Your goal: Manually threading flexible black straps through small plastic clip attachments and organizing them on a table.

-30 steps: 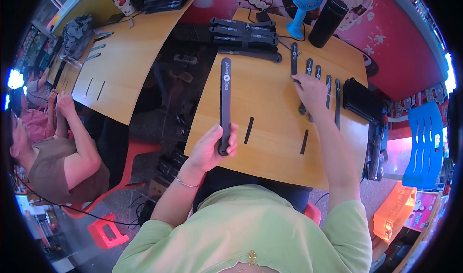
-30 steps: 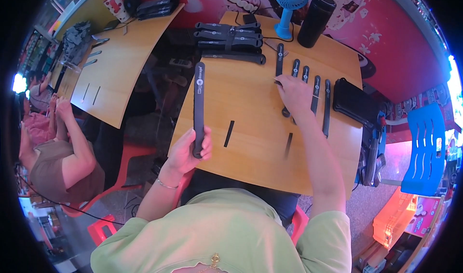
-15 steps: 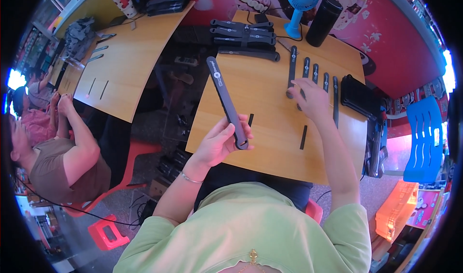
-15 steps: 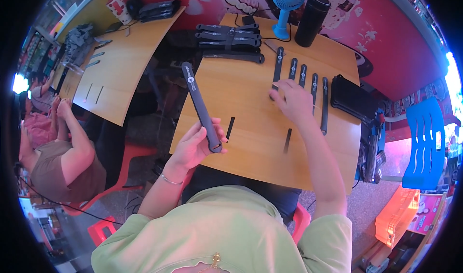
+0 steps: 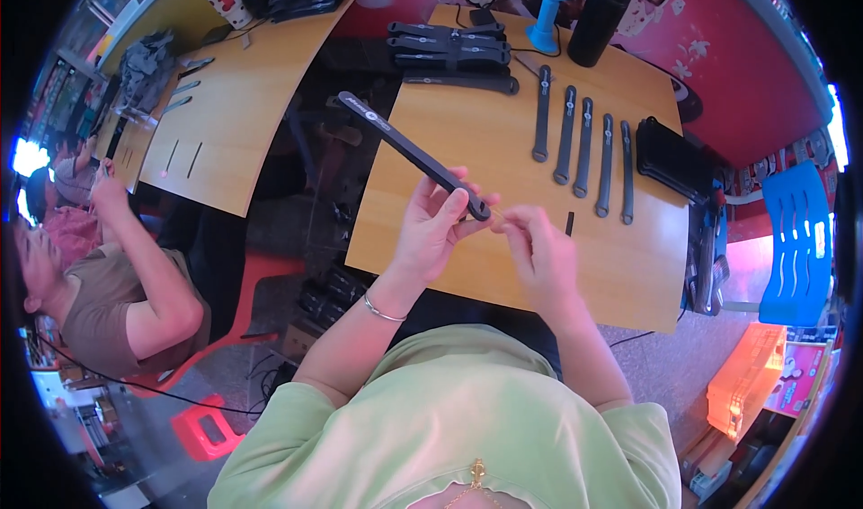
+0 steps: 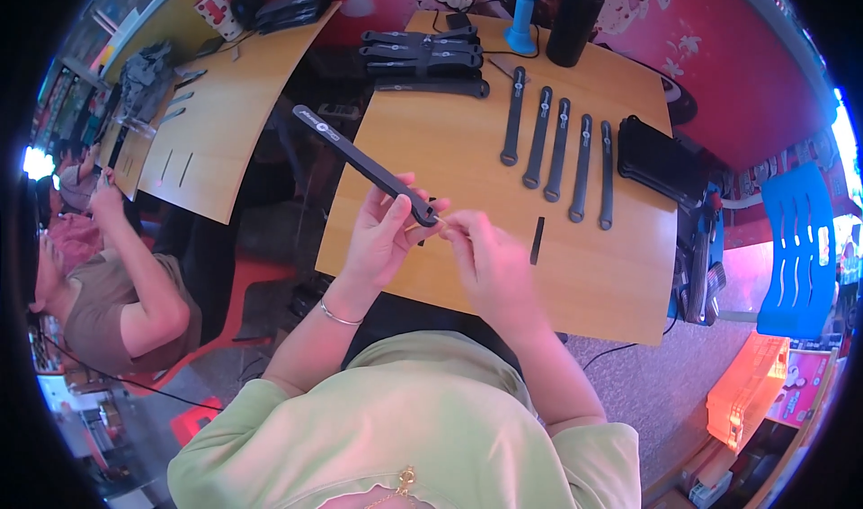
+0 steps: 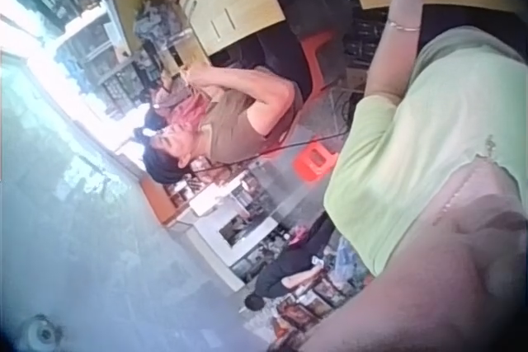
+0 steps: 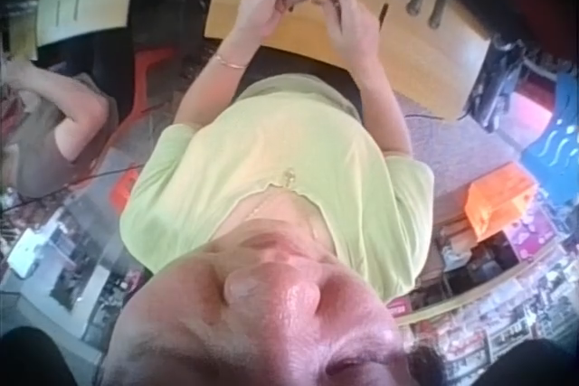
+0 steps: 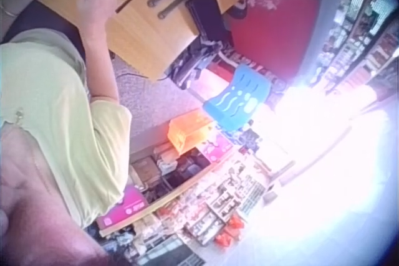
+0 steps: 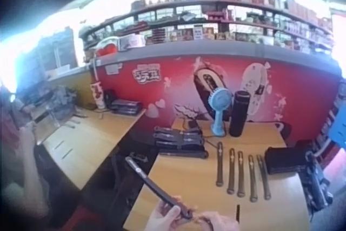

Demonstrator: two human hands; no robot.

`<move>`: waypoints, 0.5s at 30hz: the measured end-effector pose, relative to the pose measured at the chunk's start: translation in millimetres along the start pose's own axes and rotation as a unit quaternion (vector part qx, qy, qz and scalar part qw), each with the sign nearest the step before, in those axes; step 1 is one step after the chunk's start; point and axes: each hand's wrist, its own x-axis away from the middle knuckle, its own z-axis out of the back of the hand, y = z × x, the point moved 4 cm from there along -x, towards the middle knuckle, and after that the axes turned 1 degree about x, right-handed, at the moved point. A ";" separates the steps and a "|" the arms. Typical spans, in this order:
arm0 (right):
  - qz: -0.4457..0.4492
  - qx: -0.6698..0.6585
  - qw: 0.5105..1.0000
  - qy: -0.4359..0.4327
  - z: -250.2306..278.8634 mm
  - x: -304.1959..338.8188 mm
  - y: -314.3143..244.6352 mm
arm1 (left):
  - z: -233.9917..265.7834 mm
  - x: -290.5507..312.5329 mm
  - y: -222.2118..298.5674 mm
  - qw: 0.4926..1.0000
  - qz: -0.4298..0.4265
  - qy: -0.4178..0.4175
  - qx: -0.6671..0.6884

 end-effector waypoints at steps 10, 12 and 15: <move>0.042 0.064 0.996 0.038 -1.0 5.1 -4.4 | -8.3 3.3 1.3 0.996 -0.066 0.025 -0.052; 0.041 0.074 0.996 0.041 -1.4 5.5 -3.5 | -10.2 4.4 1.4 0.995 -0.070 0.033 -0.056; 0.048 0.102 0.992 0.051 -1.9 6.3 -3.3 | -9.5 6.3 1.8 0.991 -0.096 0.043 -0.079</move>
